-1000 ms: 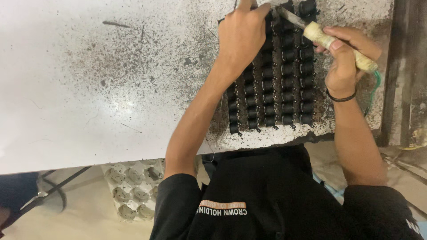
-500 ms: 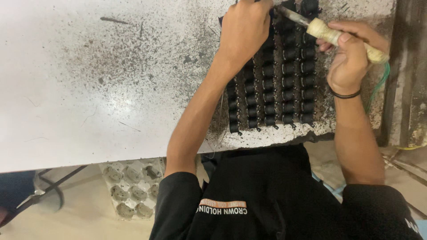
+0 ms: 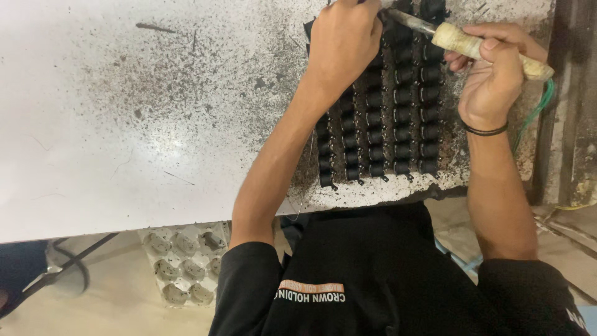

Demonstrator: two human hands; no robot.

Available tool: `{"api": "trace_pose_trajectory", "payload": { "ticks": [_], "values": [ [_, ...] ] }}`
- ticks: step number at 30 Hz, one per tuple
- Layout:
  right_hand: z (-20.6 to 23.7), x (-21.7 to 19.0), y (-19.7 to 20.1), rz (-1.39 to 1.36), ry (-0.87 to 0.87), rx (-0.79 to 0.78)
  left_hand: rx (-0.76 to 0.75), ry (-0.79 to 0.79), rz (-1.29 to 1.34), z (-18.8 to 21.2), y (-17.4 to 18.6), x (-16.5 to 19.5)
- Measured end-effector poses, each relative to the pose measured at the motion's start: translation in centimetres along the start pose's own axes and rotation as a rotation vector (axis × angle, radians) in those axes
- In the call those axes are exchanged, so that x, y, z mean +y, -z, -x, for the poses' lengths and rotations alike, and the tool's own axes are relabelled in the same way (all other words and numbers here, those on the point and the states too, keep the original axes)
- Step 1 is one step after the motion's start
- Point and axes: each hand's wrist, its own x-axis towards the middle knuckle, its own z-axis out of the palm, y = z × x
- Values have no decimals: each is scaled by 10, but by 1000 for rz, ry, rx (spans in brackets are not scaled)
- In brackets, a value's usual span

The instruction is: The person holds a grid of small black rubber parts on a workbench and uses a heated blade tool to trim excess material from each part, working through the rows one at a time while smoke rises from the cut points.

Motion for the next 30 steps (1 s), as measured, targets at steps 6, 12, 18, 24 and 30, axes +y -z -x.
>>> {"api": "trace_pose_trajectory", "payload": {
  "ticks": [6, 12, 18, 24, 30],
  "values": [
    [0, -1, -3, 79, 86, -17, 7, 31, -43, -1, 4, 2],
    [2, -1, -3, 87, 151, -55, -3, 37, -67, -2, 6, 7],
    [2, -2, -5, 84, 138, -26, -9, 21, -85, -3, 7, 8],
    [1, -3, -6, 61, 123, -40, 27, -30, -99, -3, 7, 8],
    [0, -5, -4, 46, 101, -67, 20, -49, -50, -5, 8, 8]
  ]
}}
